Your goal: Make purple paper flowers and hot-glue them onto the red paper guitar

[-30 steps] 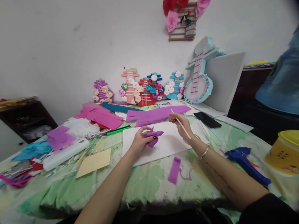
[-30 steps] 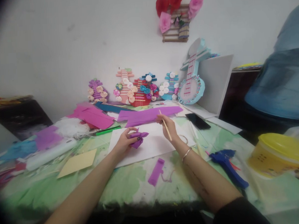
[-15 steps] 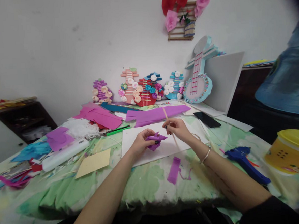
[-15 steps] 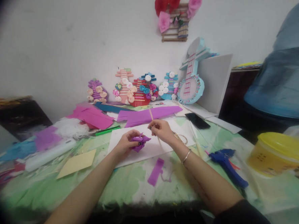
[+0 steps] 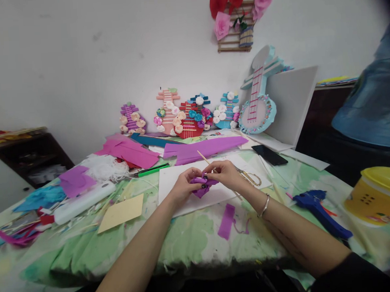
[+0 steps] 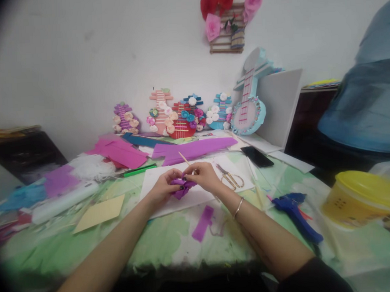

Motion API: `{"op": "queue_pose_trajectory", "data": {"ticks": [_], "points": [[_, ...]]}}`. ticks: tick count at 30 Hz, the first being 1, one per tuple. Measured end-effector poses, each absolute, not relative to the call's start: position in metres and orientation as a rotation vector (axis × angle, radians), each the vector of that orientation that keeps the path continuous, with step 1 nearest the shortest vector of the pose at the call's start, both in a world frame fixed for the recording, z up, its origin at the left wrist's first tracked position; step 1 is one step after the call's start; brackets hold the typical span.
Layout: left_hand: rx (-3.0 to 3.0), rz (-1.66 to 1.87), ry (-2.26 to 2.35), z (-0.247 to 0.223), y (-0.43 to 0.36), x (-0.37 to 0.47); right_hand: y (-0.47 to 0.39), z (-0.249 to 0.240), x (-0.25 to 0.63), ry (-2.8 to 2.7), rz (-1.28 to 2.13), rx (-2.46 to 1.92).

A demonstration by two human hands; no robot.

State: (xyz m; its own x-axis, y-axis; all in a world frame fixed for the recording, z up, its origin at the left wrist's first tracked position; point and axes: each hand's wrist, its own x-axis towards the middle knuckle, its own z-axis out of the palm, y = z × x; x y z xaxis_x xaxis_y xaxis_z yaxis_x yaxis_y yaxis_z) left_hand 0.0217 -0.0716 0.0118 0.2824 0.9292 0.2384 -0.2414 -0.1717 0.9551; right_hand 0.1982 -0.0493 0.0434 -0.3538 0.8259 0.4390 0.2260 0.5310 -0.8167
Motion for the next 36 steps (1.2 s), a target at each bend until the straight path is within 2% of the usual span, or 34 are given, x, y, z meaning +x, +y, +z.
{"op": "queue_pose_trajectory", "data": {"ticks": [12, 20, 26, 36], "points": [[1.347, 1.172, 0.721, 0.011, -0.072, 0.021, -0.052, 0.045, 0.200, -1.991, 0.796, -0.836], [1.504, 1.059, 0.885, 0.015, -0.078, 0.023, -0.049, 0.036, 0.194, -1.968, 0.852, -0.838], [1.272, 1.146, 0.718, 0.014, -0.076, 0.025, -0.049, 0.035, 0.192, -1.959, 0.816, -0.857], [1.222, 1.143, 0.789, 0.015, -0.072, 0.022, -0.055, 0.039, 0.194, -2.045, 0.695, -0.834]]}}
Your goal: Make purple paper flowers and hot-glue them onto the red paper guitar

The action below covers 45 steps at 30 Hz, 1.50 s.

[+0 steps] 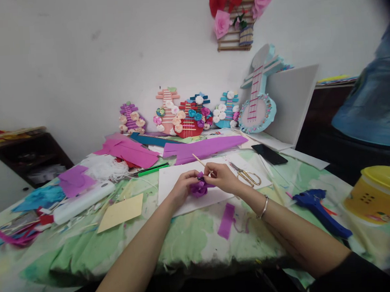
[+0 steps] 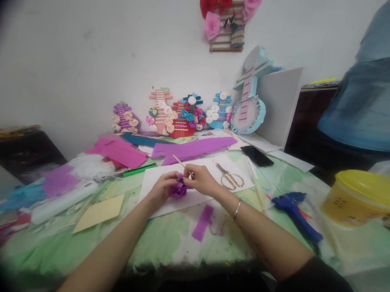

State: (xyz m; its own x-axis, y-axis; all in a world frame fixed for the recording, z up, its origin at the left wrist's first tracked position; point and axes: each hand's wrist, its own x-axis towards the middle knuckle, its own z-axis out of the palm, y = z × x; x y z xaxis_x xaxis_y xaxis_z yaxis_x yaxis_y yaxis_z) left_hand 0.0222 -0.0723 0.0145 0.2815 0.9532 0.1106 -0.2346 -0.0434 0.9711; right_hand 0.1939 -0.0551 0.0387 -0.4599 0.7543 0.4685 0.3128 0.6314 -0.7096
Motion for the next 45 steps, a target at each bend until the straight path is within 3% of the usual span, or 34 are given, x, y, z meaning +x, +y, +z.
{"op": "queue_pose_trajectory", "data": {"ticks": [13, 45], "points": [[1.299, 1.139, 0.823, 0.008, -0.068, 0.021, -0.062, 0.042, 0.191, -2.174, 0.459, -0.839], [1.328, 1.160, 0.833, 0.010, -0.070, 0.024, -0.056, 0.036, 0.187, -1.948, 0.633, -0.919]]}}
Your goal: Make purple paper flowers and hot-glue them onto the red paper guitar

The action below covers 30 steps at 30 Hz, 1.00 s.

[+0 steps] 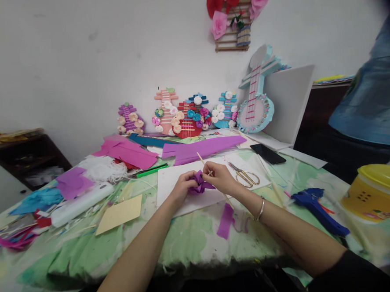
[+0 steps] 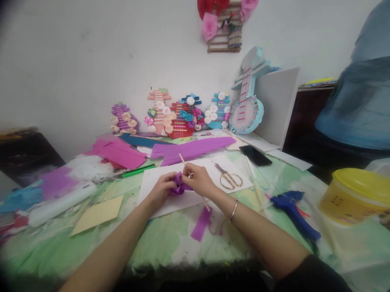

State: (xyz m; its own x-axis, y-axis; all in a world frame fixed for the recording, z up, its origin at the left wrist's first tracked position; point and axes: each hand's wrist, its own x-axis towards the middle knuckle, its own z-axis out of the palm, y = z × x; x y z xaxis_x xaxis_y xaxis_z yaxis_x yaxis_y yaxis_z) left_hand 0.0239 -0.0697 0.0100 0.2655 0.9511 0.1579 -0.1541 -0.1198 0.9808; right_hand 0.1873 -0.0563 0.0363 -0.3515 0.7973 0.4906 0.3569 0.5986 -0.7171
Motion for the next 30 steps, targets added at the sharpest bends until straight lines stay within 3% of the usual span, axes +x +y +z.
{"op": "queue_pose_trajectory", "data": {"ticks": [30], "points": [[1.359, 1.208, 0.842, 0.006, -0.065, 0.019, -0.048, 0.041, 0.199, -1.987, 0.942, -0.826]]}}
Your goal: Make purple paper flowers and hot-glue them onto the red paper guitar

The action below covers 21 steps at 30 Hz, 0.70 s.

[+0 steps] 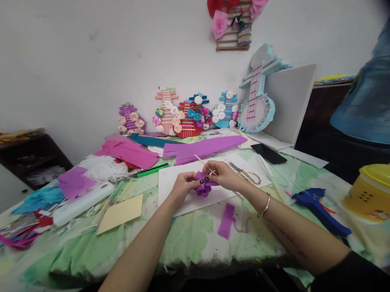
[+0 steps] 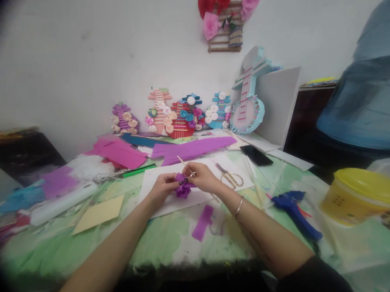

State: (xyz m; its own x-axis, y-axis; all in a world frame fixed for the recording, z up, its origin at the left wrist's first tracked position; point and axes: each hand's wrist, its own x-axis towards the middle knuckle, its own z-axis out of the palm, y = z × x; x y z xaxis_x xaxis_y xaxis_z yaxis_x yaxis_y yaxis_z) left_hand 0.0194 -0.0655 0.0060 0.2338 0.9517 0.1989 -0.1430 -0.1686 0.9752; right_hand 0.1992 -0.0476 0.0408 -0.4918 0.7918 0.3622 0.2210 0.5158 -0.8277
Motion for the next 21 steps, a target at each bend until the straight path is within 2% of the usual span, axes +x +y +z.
{"op": "queue_pose_trajectory", "data": {"ticks": [15, 21], "points": [[1.367, 1.319, 0.898, 0.013, -0.068, 0.023, -0.048, 0.048, 0.208, -2.175, 0.824, -0.870], [1.340, 1.374, 0.981, 0.011, -0.067, 0.022, -0.051, 0.060, 0.219, -2.470, 0.359, -0.906]]}}
